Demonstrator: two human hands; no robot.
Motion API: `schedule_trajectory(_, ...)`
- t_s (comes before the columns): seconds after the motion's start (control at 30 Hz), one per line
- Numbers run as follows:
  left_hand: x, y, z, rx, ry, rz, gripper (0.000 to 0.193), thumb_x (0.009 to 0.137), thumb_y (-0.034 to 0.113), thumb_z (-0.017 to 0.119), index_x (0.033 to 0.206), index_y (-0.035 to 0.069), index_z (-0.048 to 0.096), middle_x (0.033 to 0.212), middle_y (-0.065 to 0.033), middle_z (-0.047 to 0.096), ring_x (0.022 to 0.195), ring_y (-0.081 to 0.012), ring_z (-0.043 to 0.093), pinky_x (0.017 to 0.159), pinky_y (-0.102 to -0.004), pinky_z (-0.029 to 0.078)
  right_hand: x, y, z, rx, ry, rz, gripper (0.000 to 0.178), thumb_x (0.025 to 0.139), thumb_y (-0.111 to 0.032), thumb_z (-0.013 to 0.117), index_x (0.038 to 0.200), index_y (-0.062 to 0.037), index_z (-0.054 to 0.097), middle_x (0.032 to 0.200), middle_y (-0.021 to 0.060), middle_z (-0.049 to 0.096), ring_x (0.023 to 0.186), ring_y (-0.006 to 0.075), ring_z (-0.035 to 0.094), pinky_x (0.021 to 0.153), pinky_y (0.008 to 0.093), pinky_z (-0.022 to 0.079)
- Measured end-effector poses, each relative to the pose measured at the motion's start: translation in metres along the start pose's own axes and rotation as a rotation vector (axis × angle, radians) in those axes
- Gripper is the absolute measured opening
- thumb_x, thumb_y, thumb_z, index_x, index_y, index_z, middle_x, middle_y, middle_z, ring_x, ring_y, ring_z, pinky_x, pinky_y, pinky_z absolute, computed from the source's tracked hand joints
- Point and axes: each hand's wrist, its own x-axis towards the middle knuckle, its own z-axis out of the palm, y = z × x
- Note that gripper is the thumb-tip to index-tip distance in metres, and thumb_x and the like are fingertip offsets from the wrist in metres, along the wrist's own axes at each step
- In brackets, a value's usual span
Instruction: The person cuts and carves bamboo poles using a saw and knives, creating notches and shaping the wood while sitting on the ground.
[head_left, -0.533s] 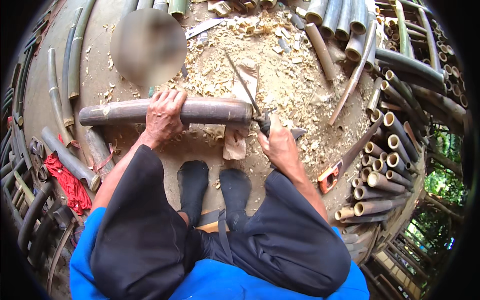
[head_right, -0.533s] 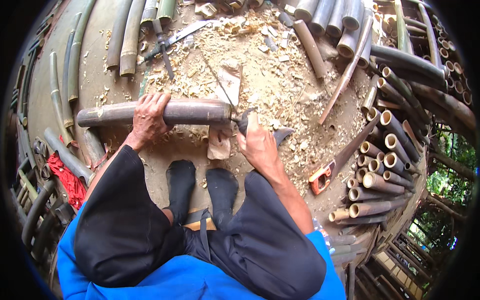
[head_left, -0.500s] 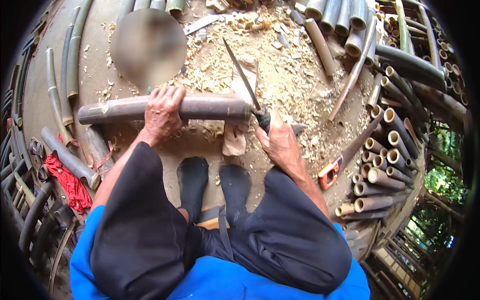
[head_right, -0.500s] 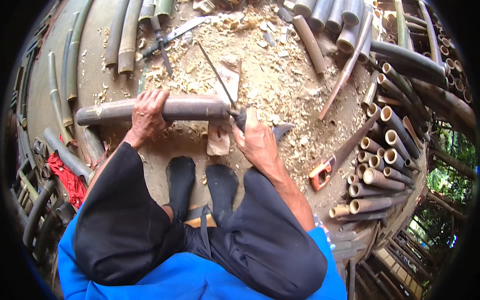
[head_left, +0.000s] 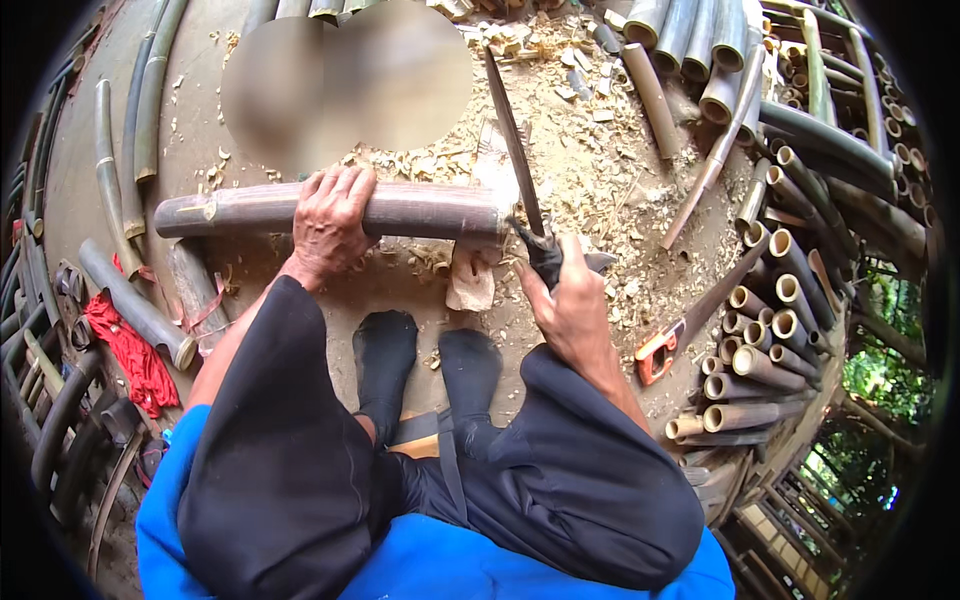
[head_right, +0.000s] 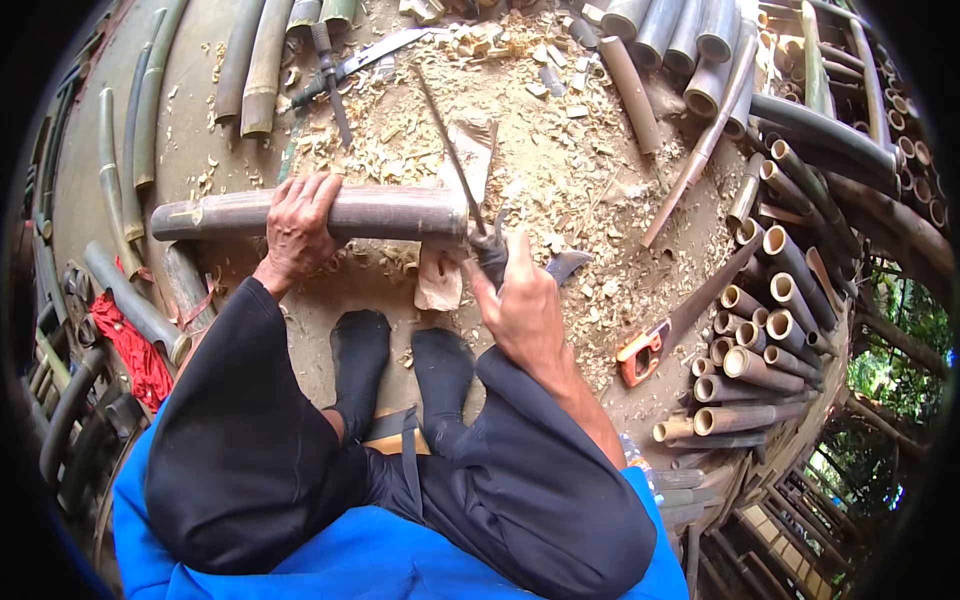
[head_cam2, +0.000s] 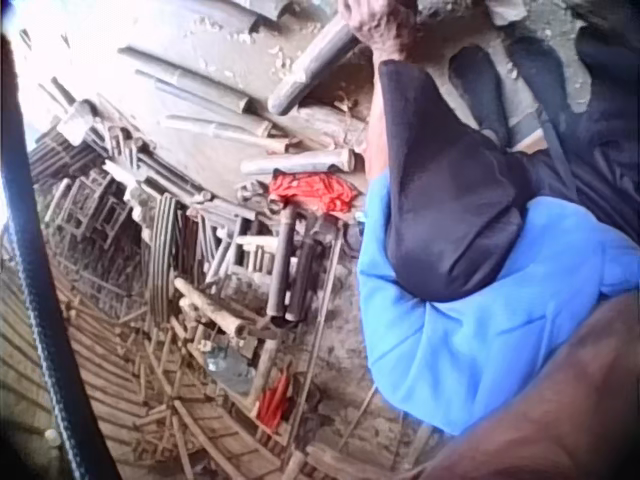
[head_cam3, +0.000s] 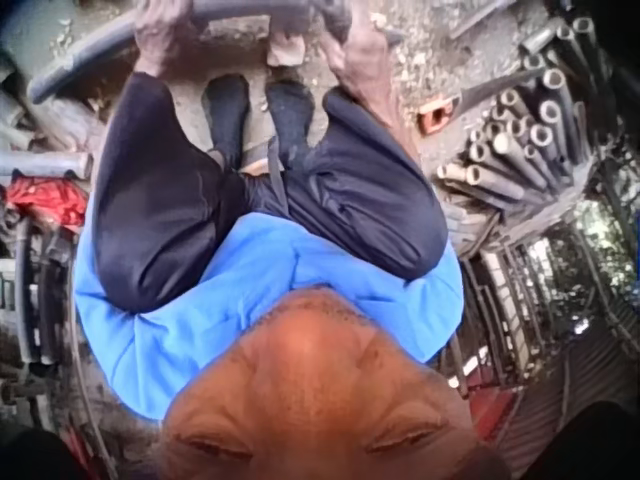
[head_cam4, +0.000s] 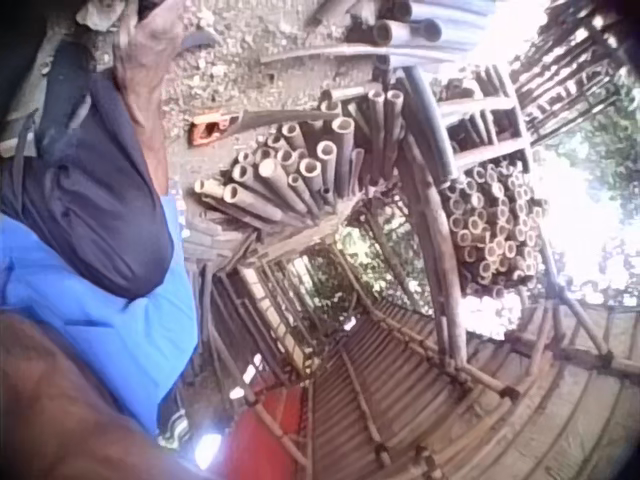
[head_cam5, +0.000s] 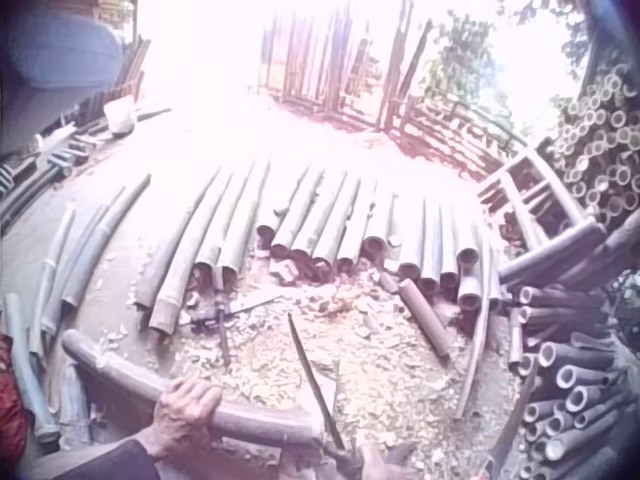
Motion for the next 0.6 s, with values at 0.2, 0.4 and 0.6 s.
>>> schedule_trajectory(0.2, -0.001, 0.008, 0.009, 0.035, 0.122, 0.038, 0.066, 0.066, 0.021, 0.084, 0.127, 0.005, 0.062, 0.120, -0.0107, 0.067, 0.118, -0.0303, 0.063, 0.105, -0.0455, 0.046, 0.006, 0.045, 0.025, -0.214, -0.036, 0.039, 0.033, 0.100, -0.019, 0.070, 0.115, 0.0024, 0.049, 0.079, 0.0251, 0.070, 0.070, 0.0424, 0.072, 0.060, 0.0494, 0.056)
schedule_trajectory(0.4, 0.020, -0.007, -0.026, -0.029, -0.279, -0.071, 0.085, 0.057, 0.024, 0.093, 0.135, 0.008, 0.061, 0.133, -0.0140, 0.063, 0.124, -0.0333, 0.061, 0.108, -0.0467, 0.044, -0.013, 0.039, 0.007, -0.016, 0.030, 0.134, 0.030, 0.102, -0.016, 0.067, 0.120, -0.0003, 0.049, 0.080, 0.0255, 0.070, 0.072, 0.0448, 0.073, 0.062, 0.0537, 0.054)
schedule_trajectory(0.6, 0.042, -0.003, -0.026, -0.093, -0.452, -0.003, 0.067, 0.058, 0.032, 0.090, 0.114, 0.007, 0.063, 0.108, -0.0148, 0.068, 0.110, -0.0342, 0.066, 0.099, -0.0459, 0.047, -0.030, 0.041, 0.012, 0.056, 0.145, 0.006, 0.044, 0.099, -0.015, 0.071, 0.132, 0.0051, 0.049, 0.091, 0.0311, 0.070, 0.081, 0.0506, 0.071, 0.066, 0.0549, 0.055)
